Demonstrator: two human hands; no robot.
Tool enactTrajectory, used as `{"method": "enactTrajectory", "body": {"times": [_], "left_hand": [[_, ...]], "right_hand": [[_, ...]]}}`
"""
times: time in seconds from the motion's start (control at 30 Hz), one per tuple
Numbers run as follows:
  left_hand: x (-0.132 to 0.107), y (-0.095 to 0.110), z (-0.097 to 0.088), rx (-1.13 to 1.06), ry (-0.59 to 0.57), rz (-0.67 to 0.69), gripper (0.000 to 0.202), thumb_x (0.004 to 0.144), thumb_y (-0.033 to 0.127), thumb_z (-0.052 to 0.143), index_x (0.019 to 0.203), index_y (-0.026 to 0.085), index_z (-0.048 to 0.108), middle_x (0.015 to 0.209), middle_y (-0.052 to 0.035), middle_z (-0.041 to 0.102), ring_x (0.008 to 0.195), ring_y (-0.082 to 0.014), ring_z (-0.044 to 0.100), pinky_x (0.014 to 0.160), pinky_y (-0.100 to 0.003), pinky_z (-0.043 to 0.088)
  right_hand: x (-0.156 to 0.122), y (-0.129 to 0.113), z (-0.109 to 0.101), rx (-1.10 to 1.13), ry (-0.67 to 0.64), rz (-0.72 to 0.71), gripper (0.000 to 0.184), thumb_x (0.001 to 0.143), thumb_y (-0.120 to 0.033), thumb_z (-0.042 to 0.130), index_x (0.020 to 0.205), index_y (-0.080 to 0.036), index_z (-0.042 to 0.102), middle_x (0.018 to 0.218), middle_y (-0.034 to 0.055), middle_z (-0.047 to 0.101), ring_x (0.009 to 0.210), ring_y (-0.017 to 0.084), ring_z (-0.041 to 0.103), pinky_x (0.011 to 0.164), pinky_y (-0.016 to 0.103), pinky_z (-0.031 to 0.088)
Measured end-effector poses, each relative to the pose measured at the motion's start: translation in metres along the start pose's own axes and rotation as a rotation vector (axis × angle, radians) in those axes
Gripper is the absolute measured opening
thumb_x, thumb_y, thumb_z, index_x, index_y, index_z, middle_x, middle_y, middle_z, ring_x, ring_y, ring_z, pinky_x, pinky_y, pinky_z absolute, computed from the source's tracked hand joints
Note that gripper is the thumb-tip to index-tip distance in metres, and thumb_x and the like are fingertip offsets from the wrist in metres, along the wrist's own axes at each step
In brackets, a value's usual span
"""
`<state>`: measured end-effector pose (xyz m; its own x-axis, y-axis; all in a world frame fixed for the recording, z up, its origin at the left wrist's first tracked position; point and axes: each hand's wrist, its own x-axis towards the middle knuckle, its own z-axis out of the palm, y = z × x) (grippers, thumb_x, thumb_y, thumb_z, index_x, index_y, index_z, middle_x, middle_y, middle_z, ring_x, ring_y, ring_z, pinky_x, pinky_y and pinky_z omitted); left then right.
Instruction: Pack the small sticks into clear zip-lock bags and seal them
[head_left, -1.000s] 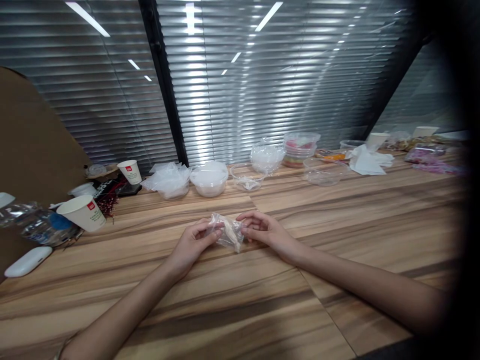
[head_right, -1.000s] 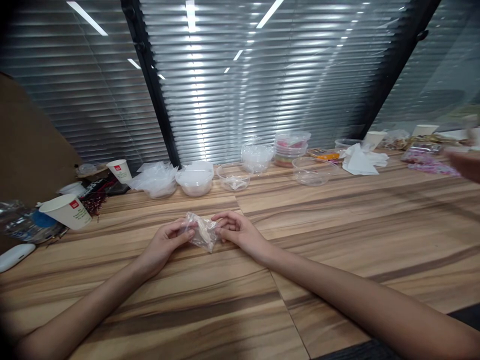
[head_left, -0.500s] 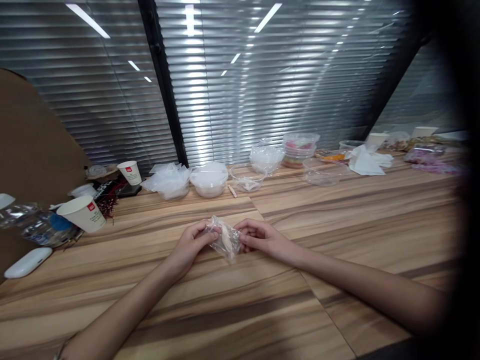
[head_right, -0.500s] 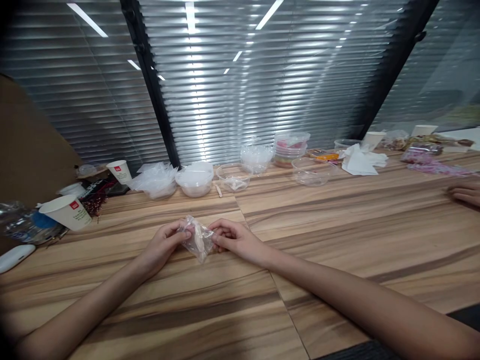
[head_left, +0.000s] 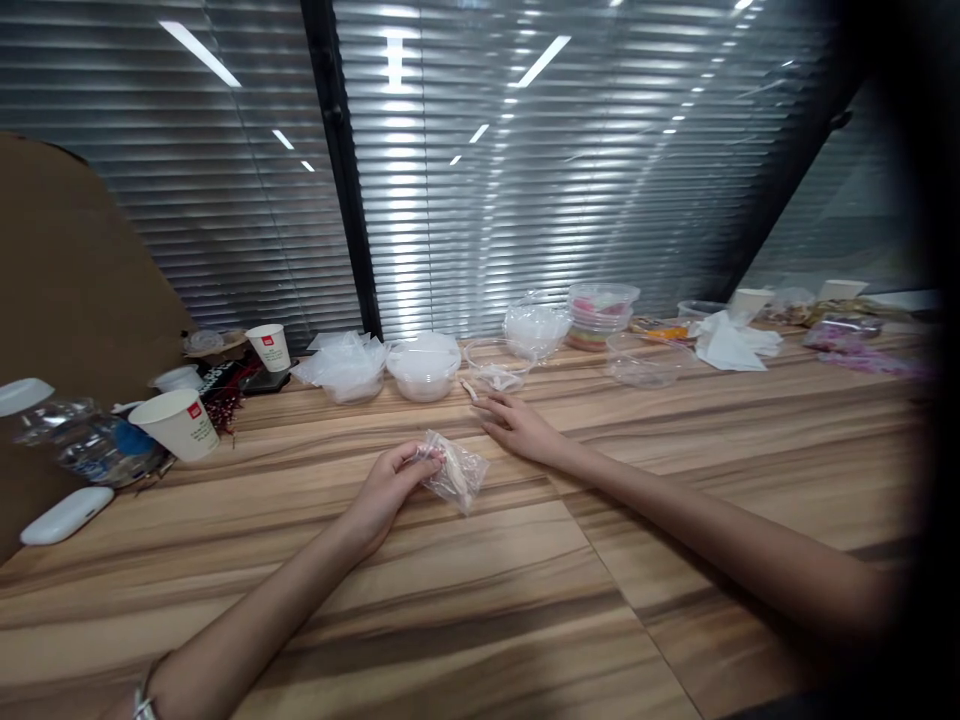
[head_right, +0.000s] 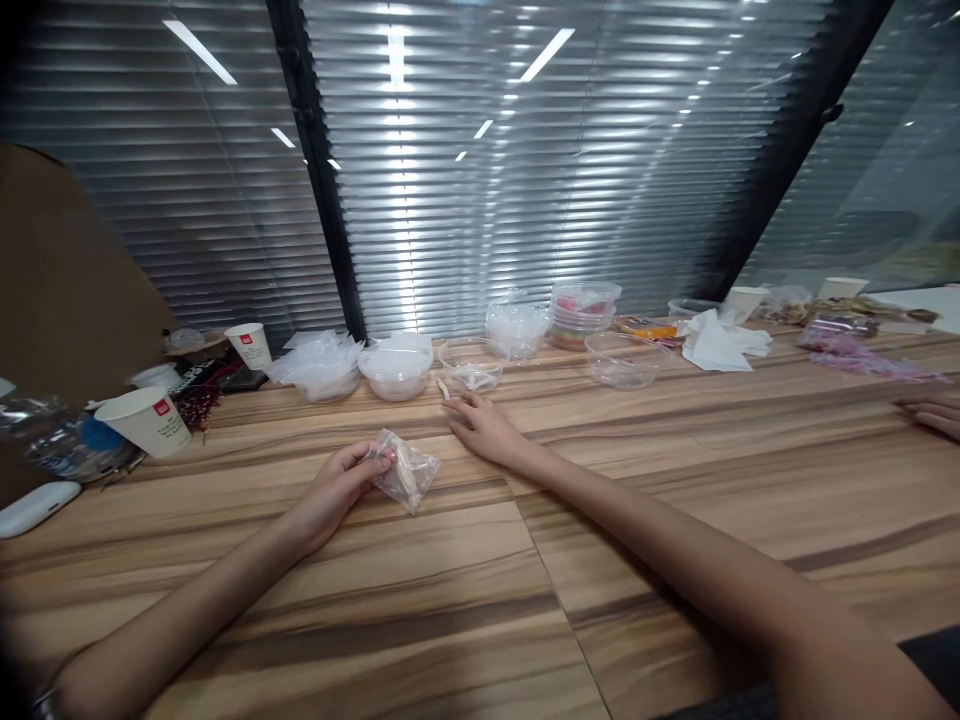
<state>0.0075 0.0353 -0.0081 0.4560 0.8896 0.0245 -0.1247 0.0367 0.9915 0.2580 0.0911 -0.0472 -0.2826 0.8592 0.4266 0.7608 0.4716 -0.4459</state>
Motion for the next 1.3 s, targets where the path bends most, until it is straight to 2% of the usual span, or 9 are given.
{"method": "enactTrajectory", "body": {"times": [0.2, 0.4, 0.53, 0.67, 0.77, 0.83, 0.93, 1.13, 1.3], "left_hand": [[0.002, -0.005, -0.005, 0.030, -0.040, 0.003, 0.017, 0.074, 0.027, 0.063, 0.083, 0.012, 0.066, 0.086, -0.0055, 0.064, 0.080, -0.0164, 0.055, 0.076, -0.027, 0.041], [0.002, -0.006, -0.006, 0.023, -0.022, 0.005, 0.019, 0.071, 0.029, 0.066, 0.082, 0.013, 0.067, 0.085, -0.0049, 0.065, 0.079, -0.0170, 0.056, 0.076, -0.027, 0.042], [0.002, -0.004, -0.005, -0.029, -0.002, 0.033, 0.021, 0.073, 0.030, 0.064, 0.089, 0.015, 0.065, 0.089, -0.0052, 0.064, 0.083, -0.0179, 0.057, 0.077, -0.028, 0.043], [0.002, -0.003, -0.005, -0.061, -0.005, 0.010, 0.028, 0.075, 0.028, 0.063, 0.100, 0.018, 0.061, 0.101, -0.0066, 0.062, 0.089, -0.0182, 0.056, 0.075, -0.026, 0.043], [0.002, -0.003, -0.005, -0.035, -0.002, -0.013, 0.030, 0.075, 0.026, 0.063, 0.104, 0.018, 0.060, 0.104, -0.0068, 0.062, 0.089, -0.0172, 0.056, 0.073, -0.024, 0.043], [0.002, -0.003, -0.006, -0.012, -0.011, -0.006, 0.030, 0.076, 0.025, 0.062, 0.105, 0.018, 0.059, 0.106, -0.0067, 0.062, 0.091, -0.0174, 0.056, 0.075, -0.024, 0.043], [0.001, -0.003, -0.006, -0.016, -0.023, 0.001, 0.029, 0.077, 0.024, 0.062, 0.105, 0.019, 0.058, 0.108, -0.0068, 0.061, 0.094, -0.0178, 0.056, 0.079, -0.026, 0.044], [-0.001, 0.001, -0.004, -0.047, -0.029, -0.024, 0.046, 0.076, 0.025, 0.063, 0.119, 0.020, 0.047, 0.110, -0.0099, 0.061, 0.092, -0.0200, 0.058, 0.079, -0.031, 0.046], [-0.002, 0.003, -0.004, -0.017, -0.027, -0.072, 0.053, 0.077, 0.030, 0.062, 0.126, 0.023, 0.041, 0.100, -0.0084, 0.066, 0.089, -0.0193, 0.060, 0.075, -0.027, 0.046]], "right_hand": [[0.028, -0.005, 0.014, -0.250, -0.073, -0.007, 0.042, 0.089, -0.034, 0.039, 0.128, -0.021, 0.047, 0.132, 0.0109, 0.045, 0.119, 0.030, 0.041, 0.099, 0.046, 0.030], [0.003, -0.013, 0.009, -0.206, -0.095, -0.084, 0.041, 0.090, -0.028, 0.037, 0.128, -0.018, 0.046, 0.130, 0.0109, 0.048, 0.120, 0.025, 0.041, 0.101, 0.043, 0.030], [-0.026, -0.033, 0.001, -0.014, -0.101, -0.089, 0.040, 0.088, -0.029, 0.042, 0.127, -0.023, 0.047, 0.131, 0.0069, 0.049, 0.124, 0.025, 0.036, 0.106, 0.046, 0.022], [-0.043, -0.046, -0.003, 0.440, -0.099, 0.136, 0.032, 0.084, -0.036, 0.051, 0.110, -0.021, 0.062, 0.116, 0.0080, 0.060, 0.110, 0.023, 0.052, 0.098, 0.042, 0.036], [-0.044, -0.047, -0.004, 0.763, -0.046, 0.297, 0.035, 0.080, -0.038, 0.057, 0.106, -0.016, 0.060, 0.101, 0.0093, 0.066, 0.095, 0.022, 0.060, 0.089, 0.038, 0.043], [-0.043, -0.046, -0.006, 0.859, 0.000, 0.336, 0.036, 0.078, -0.040, 0.059, 0.104, -0.015, 0.059, 0.091, 0.0084, 0.068, 0.089, 0.021, 0.061, 0.086, 0.037, 0.044], [-0.042, -0.049, -0.011, 0.886, 0.072, 0.337, 0.030, 0.079, -0.041, 0.058, 0.093, -0.014, 0.060, 0.080, 0.0062, 0.066, 0.081, 0.019, 0.061, 0.082, 0.033, 0.044], [-0.048, -0.063, -0.024, 0.819, 0.439, 0.270, 0.019, 0.084, -0.037, 0.052, 0.085, -0.018, 0.055, 0.061, -0.0022, 0.054, 0.062, 0.012, 0.051, 0.065, 0.024, 0.040], [-0.052, -0.074, -0.027, 0.838, 0.398, 0.204, 0.019, 0.086, -0.034, 0.050, 0.075, -0.018, 0.053, 0.059, -0.0025, 0.052, 0.059, 0.011, 0.049, 0.062, 0.024, 0.038]]}}
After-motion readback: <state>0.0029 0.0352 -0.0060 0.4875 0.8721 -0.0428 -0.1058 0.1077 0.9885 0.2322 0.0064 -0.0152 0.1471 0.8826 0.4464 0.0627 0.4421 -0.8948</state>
